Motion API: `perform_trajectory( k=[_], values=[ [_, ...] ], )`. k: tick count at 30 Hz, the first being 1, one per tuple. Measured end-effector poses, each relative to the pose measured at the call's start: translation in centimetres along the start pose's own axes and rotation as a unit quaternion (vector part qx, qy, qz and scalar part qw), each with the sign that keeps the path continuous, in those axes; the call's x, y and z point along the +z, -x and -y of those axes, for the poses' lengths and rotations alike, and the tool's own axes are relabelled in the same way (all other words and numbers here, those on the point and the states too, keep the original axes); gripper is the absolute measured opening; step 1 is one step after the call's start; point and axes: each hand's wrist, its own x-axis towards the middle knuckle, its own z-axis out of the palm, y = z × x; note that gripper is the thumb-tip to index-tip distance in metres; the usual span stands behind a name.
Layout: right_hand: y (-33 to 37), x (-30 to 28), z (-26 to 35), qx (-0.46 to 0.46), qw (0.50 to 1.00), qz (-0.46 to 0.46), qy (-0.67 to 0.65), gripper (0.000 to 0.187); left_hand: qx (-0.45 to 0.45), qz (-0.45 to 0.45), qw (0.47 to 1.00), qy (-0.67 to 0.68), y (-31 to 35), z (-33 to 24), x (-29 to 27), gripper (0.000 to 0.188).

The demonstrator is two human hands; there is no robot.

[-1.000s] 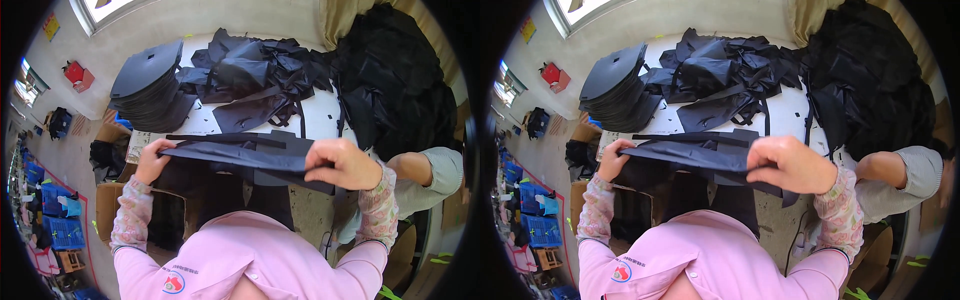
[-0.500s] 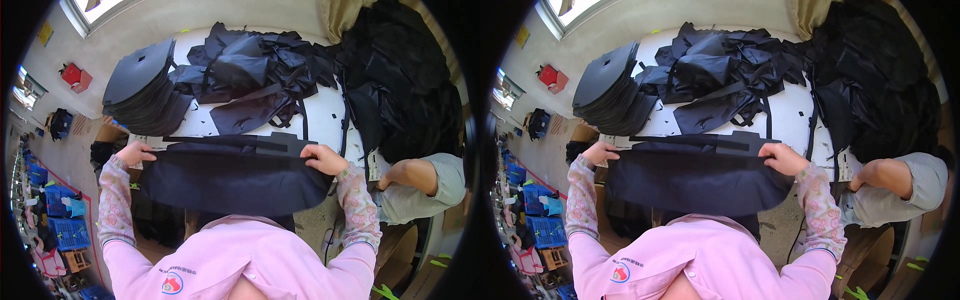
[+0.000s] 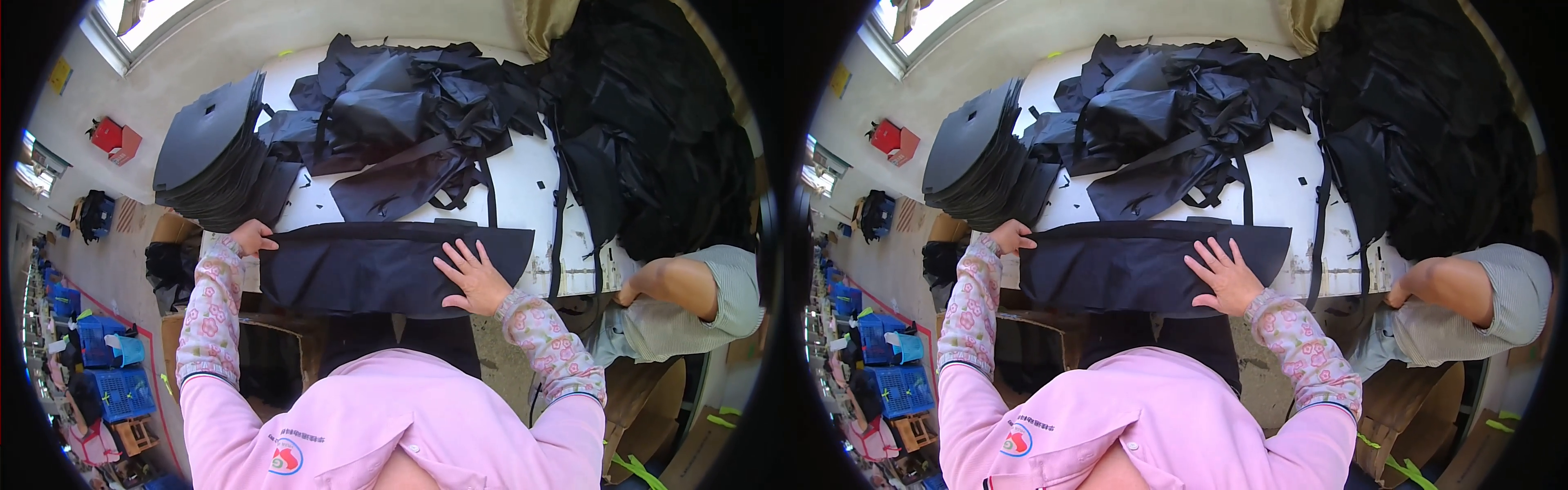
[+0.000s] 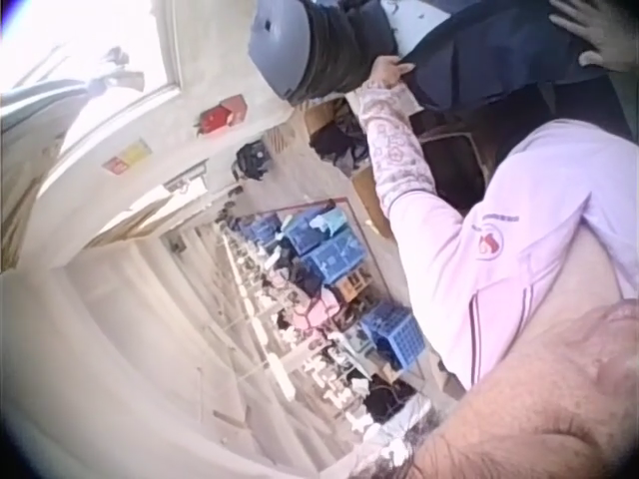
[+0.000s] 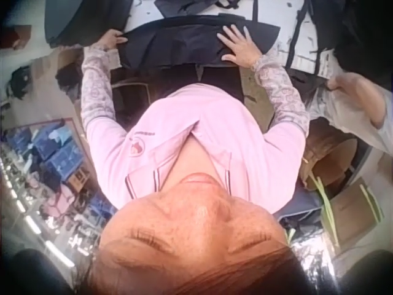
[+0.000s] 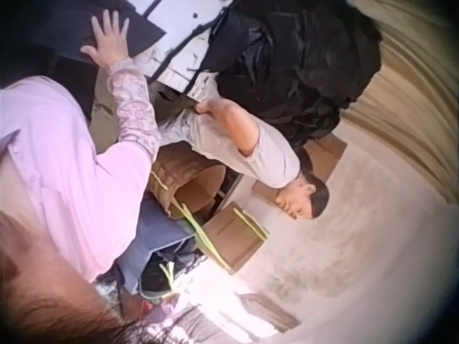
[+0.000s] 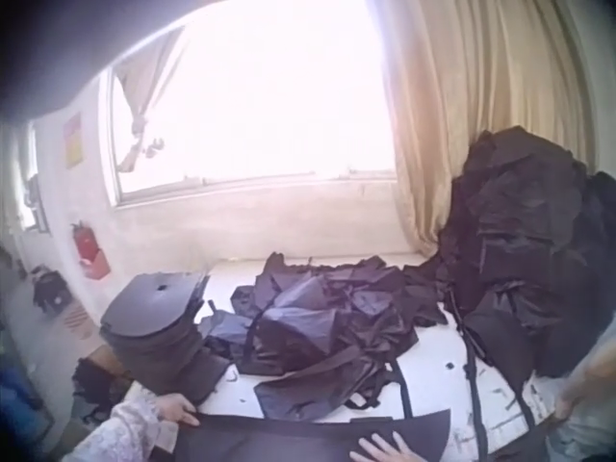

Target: The recorder uses scissors to trim or inspect black fabric components at a workstation, later sorting through various pre-cut fabric pieces.

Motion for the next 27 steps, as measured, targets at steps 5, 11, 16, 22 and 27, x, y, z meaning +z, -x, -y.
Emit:
perform_trajectory(
  k=[5,11,16,22,27],
  values=[
    [0.6,0.7,-0.7,0.007,0.999,0.033,-0.022,0.084,-0.033,-0.008,0.991,0.128,1.9,1.3,-1.0,0.019],
    [-2.3,-3.5,0.7,-0.011,0.998,0.031,-0.060,0.079,0.134,-0.129,0.950,0.252,8.6,-2.8,-2.4,0.029],
    [-10.1,-9.7,6.0,-0.083,0.894,-0.156,-0.413,0.073,0.343,-0.113,0.895,0.262,12.3,-15.5,1.7,0.034],
    [-14.7,-7.9,8.4,-0.031,0.713,-0.126,-0.689,0.033,0.411,-0.359,0.831,0.108,12.3,-18.1,0.0,0.040],
    [-14.0,-8.6,6.8,0.009,0.757,-0.112,-0.644,0.019,0.187,-0.568,0.791,-0.128,7.2,-9.8,-9.1,0.077]
  ],
)
